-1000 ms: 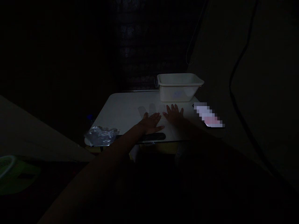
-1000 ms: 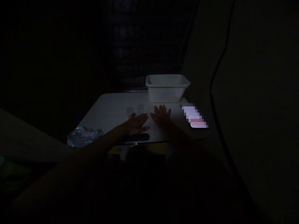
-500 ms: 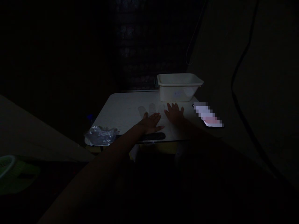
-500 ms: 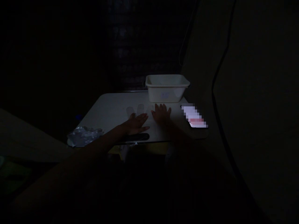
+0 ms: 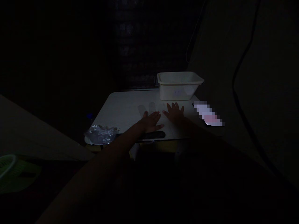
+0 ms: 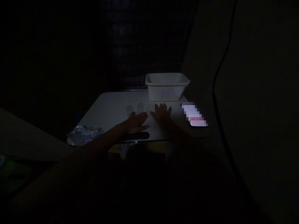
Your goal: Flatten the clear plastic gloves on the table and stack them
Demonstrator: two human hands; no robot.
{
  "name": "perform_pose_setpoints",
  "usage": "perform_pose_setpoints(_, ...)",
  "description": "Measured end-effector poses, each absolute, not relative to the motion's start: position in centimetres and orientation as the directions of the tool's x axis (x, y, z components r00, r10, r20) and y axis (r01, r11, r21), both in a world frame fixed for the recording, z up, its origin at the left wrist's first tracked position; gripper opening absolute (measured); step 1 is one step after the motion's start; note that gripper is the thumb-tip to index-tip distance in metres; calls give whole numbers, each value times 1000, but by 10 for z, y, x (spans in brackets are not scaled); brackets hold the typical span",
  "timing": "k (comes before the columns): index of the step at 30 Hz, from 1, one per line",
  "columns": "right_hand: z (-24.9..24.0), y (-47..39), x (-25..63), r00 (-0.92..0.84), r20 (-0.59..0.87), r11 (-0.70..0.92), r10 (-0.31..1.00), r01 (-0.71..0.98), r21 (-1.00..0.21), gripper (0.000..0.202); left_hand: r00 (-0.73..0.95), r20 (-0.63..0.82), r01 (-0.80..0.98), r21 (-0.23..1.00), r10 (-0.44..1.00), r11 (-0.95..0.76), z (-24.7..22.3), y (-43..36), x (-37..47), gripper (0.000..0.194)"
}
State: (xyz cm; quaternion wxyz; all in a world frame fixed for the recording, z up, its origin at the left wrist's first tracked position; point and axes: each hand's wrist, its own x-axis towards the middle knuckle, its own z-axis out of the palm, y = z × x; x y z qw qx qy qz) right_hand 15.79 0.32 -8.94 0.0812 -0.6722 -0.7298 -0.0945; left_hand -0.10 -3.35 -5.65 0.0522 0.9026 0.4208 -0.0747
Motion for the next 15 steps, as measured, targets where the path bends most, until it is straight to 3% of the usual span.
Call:
perform_pose_setpoints(7,-90,2,162,-53,252,43,966,998,44,54,639,-174,764,29,749,-645,-57,-33,-1,70)
perform_pose_setpoints(15,-83,3,158,-68,232,76,970,997,-25,50,634,-182,768,35,752,-639,-56,-34,-1,70)
